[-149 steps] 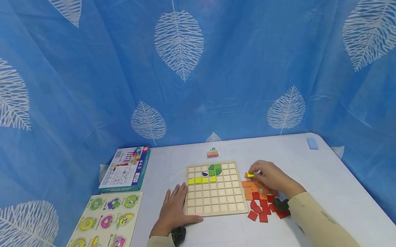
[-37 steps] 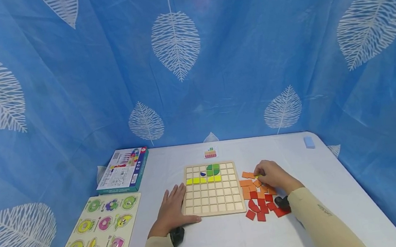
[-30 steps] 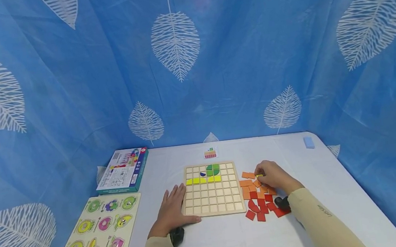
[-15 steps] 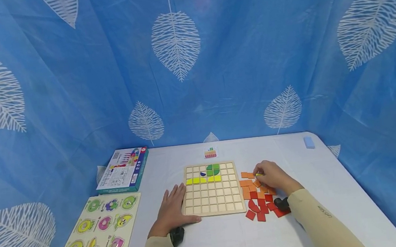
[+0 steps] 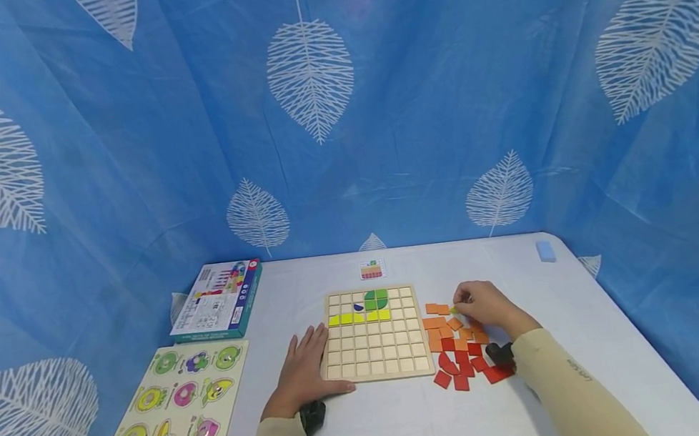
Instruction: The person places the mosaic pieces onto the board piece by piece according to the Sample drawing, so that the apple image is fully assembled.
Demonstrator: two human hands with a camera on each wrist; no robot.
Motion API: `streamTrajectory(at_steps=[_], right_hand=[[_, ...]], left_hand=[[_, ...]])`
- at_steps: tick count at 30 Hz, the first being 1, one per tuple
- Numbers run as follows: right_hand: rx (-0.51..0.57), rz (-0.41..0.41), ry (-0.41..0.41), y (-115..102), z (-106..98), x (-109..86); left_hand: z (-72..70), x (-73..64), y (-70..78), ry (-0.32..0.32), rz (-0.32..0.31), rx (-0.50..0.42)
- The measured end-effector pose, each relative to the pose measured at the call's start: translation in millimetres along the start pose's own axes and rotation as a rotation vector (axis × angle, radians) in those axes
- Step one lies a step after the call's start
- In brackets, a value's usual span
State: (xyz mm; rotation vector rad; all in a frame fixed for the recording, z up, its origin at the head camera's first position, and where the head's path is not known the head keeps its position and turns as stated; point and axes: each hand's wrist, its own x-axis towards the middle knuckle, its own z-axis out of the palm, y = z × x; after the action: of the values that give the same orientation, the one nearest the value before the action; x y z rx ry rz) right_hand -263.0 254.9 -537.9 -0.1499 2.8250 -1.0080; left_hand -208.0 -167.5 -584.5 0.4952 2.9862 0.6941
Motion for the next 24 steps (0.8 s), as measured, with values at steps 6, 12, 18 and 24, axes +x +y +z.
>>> streamTrajectory(at_steps=[6,12,18,24], right_hand=[[-0.029,0.031,-0.011,0,1,0.4],[-0.018,0.042,-0.011,0,1,0.2],[0.017,0.041,0.003,-7,0,-0.9],[0.057,0.013,0.049,-20,8,2.7]], left_hand=[[-0.2,-1.0,1.9,-0.002,-0.002,-0.013],[-0.4,-1.5,4.3,-0.006,-0.011,-0.011],[-2.2,-2.5,5.1,0.012,0.012,-0.015],[-2.9,-1.5,3.7,0.006,0.008,-0.011]])
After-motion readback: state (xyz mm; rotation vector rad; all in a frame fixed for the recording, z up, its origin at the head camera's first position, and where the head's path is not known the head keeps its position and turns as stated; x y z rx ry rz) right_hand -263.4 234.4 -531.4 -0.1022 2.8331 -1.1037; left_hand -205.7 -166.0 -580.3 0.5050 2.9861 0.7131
